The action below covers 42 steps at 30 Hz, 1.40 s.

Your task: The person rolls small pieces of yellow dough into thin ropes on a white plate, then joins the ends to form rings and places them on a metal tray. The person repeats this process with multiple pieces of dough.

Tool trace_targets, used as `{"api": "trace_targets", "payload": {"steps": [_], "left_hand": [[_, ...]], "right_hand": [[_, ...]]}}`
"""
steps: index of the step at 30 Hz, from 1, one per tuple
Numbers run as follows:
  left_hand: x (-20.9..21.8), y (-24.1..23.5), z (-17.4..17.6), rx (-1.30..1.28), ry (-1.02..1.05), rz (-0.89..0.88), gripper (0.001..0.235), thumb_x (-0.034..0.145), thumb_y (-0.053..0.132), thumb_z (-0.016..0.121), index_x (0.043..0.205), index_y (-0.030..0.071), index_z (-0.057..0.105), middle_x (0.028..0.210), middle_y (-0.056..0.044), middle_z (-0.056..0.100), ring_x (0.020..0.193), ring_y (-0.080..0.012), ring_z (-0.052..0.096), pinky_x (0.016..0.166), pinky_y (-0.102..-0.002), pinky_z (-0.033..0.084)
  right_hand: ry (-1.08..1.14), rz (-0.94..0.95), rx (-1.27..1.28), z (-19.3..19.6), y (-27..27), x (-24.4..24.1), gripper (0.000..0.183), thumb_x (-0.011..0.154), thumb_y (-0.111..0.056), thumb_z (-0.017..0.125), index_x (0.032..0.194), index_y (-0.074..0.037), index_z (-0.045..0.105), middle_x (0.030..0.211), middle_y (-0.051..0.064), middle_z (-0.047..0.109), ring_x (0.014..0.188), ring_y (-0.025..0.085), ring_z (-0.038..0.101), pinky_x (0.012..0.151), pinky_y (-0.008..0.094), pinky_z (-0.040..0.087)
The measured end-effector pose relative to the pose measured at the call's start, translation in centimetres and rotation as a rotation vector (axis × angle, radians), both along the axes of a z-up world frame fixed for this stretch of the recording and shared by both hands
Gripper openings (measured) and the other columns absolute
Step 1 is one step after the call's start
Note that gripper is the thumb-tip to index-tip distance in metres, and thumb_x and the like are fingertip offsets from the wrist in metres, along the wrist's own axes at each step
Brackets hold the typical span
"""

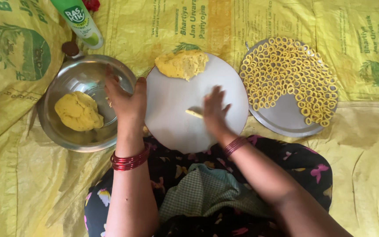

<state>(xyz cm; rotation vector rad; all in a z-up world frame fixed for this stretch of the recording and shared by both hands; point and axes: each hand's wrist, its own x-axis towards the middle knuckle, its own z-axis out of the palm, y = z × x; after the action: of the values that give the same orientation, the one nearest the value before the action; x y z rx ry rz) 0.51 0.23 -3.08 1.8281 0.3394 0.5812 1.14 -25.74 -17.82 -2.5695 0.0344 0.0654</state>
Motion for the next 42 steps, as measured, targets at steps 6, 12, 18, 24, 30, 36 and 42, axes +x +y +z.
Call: {"api": "trace_targets", "payload": {"steps": [6, 12, 18, 24, 30, 36, 42], "left_hand": [[-0.1, 0.1, 0.4, 0.007, -0.007, -0.007, 0.087, 0.088, 0.017, 0.077, 0.158, -0.002, 0.030, 0.153, -0.028, 0.041, 0.142, -0.0382, 0.045, 0.119, -0.046, 0.037], [-0.3, -0.4, -0.1, 0.052, 0.026, -0.015, 0.088, 0.087, 0.018, 0.079, 0.157, -0.004, 0.030, 0.153, -0.029, 0.041, 0.141, -0.0390, 0.045, 0.117, -0.048, 0.035], [-0.3, 0.3, -0.2, 0.071, 0.021, 0.003, 0.086, 0.090, 0.016, 0.077, 0.159, -0.005, 0.030, 0.154, -0.028, 0.042, 0.141, -0.0384, 0.047, 0.120, -0.048, 0.037], [0.0, 0.0, -0.3, 0.084, 0.012, -0.026, 0.087, 0.090, 0.014, 0.077, 0.160, -0.004, 0.030, 0.153, -0.030, 0.039, 0.140, -0.0399, 0.044, 0.119, -0.049, 0.036], [0.5, -0.5, -0.1, 0.083, 0.016, -0.015, 0.087, 0.087, 0.016, 0.079, 0.158, -0.002, 0.032, 0.152, -0.027, 0.043, 0.140, -0.0376, 0.047, 0.119, -0.047, 0.038], [0.4, -0.2, -0.1, 0.069, 0.004, -0.023, 0.087, 0.089, 0.016, 0.078, 0.159, -0.003, 0.029, 0.155, -0.028, 0.038, 0.144, -0.0393, 0.043, 0.120, -0.046, 0.036], [0.2, -0.1, -0.4, 0.054, -0.022, -0.036, 0.087, 0.089, 0.016, 0.078, 0.158, -0.004, 0.029, 0.157, -0.029, 0.036, 0.145, -0.0388, 0.042, 0.120, -0.046, 0.036]], "right_hand": [[0.294, -0.354, 0.048, 0.4, -4.9, -1.1, 0.088, 0.101, -0.062, 0.022, 0.161, 0.000, 0.001, 0.169, 0.025, -0.009, 0.157, 0.043, -0.009, 0.119, 0.069, 0.004], [0.257, -0.171, -0.172, -0.1, 0.0, -6.6, 0.093, 0.100, -0.065, 0.027, 0.160, 0.002, 0.005, 0.167, 0.031, -0.005, 0.153, 0.049, -0.011, 0.117, 0.068, -0.003], [0.161, -0.279, -0.252, 1.3, -1.2, 0.6, 0.091, 0.101, -0.064, 0.026, 0.161, 0.001, 0.008, 0.167, 0.030, -0.002, 0.155, 0.046, -0.009, 0.116, 0.072, -0.004], [0.099, -0.332, -0.296, 1.2, -3.5, 7.6, 0.091, 0.102, -0.064, 0.029, 0.161, 0.002, 0.010, 0.169, 0.026, -0.001, 0.156, 0.042, -0.006, 0.118, 0.071, -0.002], [-0.028, -0.031, -0.362, 1.0, -3.7, 7.5, 0.083, 0.104, -0.058, 0.030, 0.162, -0.002, 0.017, 0.171, 0.021, 0.007, 0.159, 0.037, 0.001, 0.122, 0.068, 0.005], [-0.022, 0.292, -0.367, 1.3, -2.8, 0.3, 0.075, 0.106, -0.051, 0.026, 0.162, -0.003, 0.016, 0.171, 0.020, 0.008, 0.158, 0.038, 0.001, 0.121, 0.067, 0.006], [0.288, 0.142, -0.160, -0.4, -3.0, -1.0, 0.072, 0.104, -0.048, 0.011, 0.163, -0.008, 0.001, 0.171, 0.017, -0.006, 0.155, 0.037, -0.013, 0.115, 0.073, 0.000]]}}
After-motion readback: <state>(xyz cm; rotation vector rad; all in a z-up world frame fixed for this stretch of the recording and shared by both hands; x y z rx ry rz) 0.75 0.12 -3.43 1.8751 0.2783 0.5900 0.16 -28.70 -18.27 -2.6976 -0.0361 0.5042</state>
